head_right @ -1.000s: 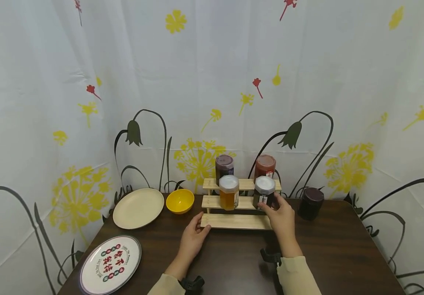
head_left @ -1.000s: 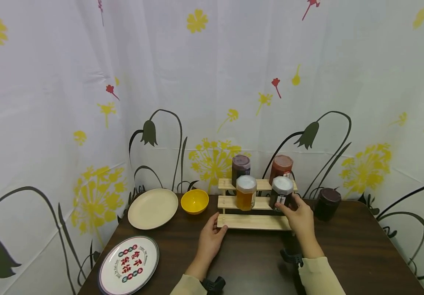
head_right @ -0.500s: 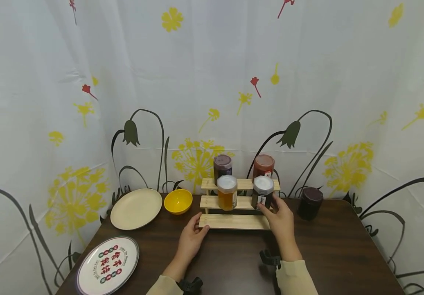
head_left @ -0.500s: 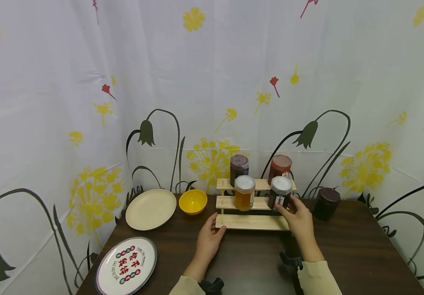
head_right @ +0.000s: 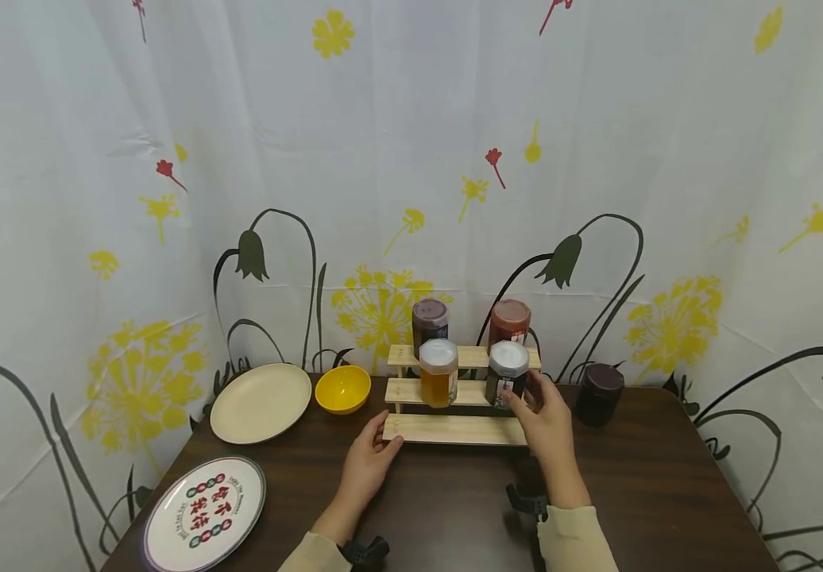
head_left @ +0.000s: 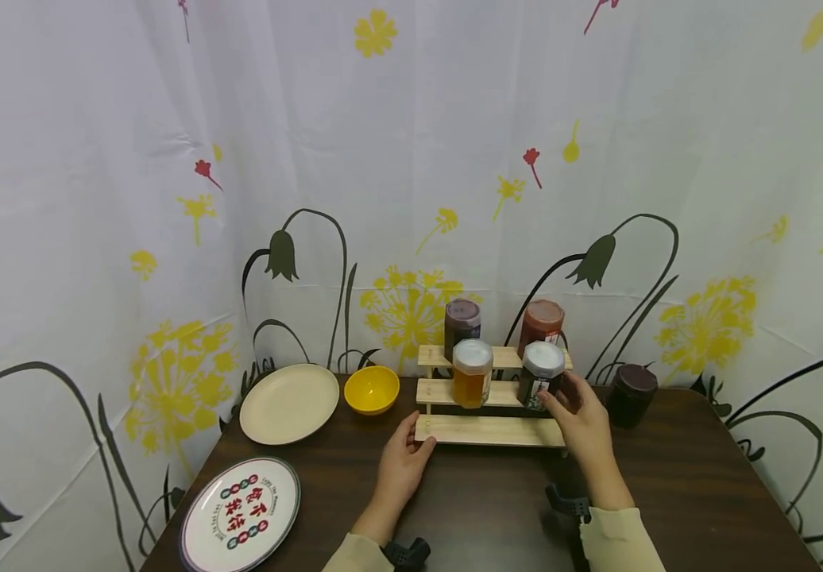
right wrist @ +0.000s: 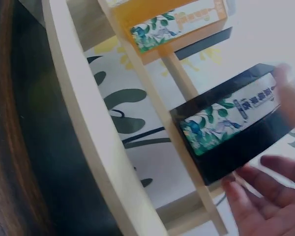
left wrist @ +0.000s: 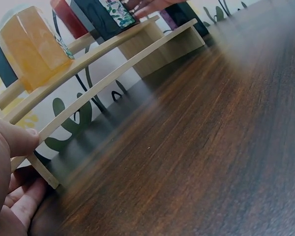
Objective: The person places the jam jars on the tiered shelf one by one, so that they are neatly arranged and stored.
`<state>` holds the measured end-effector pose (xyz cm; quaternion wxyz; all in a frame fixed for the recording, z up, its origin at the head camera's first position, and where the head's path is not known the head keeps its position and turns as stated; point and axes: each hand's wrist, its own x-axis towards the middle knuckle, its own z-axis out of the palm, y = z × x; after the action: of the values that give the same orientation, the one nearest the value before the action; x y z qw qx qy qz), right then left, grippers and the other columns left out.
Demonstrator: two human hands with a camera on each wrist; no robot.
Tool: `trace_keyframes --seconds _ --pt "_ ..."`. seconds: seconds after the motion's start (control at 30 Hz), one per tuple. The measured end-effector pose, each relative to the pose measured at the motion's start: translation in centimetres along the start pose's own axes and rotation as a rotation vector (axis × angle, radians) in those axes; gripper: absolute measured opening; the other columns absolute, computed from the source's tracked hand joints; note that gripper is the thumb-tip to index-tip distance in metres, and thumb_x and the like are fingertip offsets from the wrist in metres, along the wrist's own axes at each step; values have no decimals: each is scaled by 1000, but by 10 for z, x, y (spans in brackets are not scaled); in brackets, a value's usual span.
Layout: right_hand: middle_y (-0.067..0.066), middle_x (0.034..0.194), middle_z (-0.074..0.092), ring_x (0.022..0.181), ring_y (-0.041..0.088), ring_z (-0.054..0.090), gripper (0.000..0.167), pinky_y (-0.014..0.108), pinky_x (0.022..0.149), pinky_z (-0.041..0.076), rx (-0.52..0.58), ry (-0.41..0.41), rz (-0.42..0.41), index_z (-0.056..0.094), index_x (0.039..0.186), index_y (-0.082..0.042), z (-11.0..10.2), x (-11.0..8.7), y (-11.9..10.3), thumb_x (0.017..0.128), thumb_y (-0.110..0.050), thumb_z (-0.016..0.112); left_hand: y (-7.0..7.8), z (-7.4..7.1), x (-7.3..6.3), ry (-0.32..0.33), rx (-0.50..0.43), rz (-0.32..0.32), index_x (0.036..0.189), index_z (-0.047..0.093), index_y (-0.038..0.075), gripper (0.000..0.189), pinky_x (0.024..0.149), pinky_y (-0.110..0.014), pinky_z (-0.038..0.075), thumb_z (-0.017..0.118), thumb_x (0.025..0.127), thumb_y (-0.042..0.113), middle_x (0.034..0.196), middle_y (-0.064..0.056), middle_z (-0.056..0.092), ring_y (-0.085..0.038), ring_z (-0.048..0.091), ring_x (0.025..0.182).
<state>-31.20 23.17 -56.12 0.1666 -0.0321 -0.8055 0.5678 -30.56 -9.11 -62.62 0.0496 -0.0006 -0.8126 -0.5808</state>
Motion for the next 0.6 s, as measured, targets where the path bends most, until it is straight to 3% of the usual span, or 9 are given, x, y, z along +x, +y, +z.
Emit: trace_keyframes --seconds 0.1,0.17,0.33,0.47,0.6 --pt "21 154 61 143 34 60 61 4 106 45 28 79 -63 48 160 -6 -4 -3 -5 109 -33 69 0 0 0 0 3 2 158 56 6 60 98 -41 62 77 103 19 141 -15 69 -24 67 115" --pt "20 149 64 137 27 63 53 1 102 44 53 142 -101 50 157 -5 -8 -3 -6 111 -28 65 0 -1 1 -1 1 -2 158 56 7 60 98 -41 62 77 103 20 141 -15 69 -23 67 115" --pt "16 134 68 125 8 65 40 7 103 49 188 287 -227 56 147 3 -20 -2 -4 110 -10 64 -1 0 0 7 1 1 157 56 7 60 96 -39 62 77 102 19 139 -14 70 -22 67 113" --pt "11 127 68 122 11 67 37 12 104 51 320 391 -339 56 140 14 -34 -1 -2 107 2 64 0 0 -1 4 -7 -13 158 56 9 60 96 -36 62 78 102 19 139 -13 70 -22 67 113" --pt "11 126 68 122 15 68 39 15 105 52 441 475 -381 54 138 18 -51 1 3 104 5 66 0 0 -1 5 -10 -5 158 56 7 60 96 -37 62 77 103 18 139 -14 70 -23 67 114"
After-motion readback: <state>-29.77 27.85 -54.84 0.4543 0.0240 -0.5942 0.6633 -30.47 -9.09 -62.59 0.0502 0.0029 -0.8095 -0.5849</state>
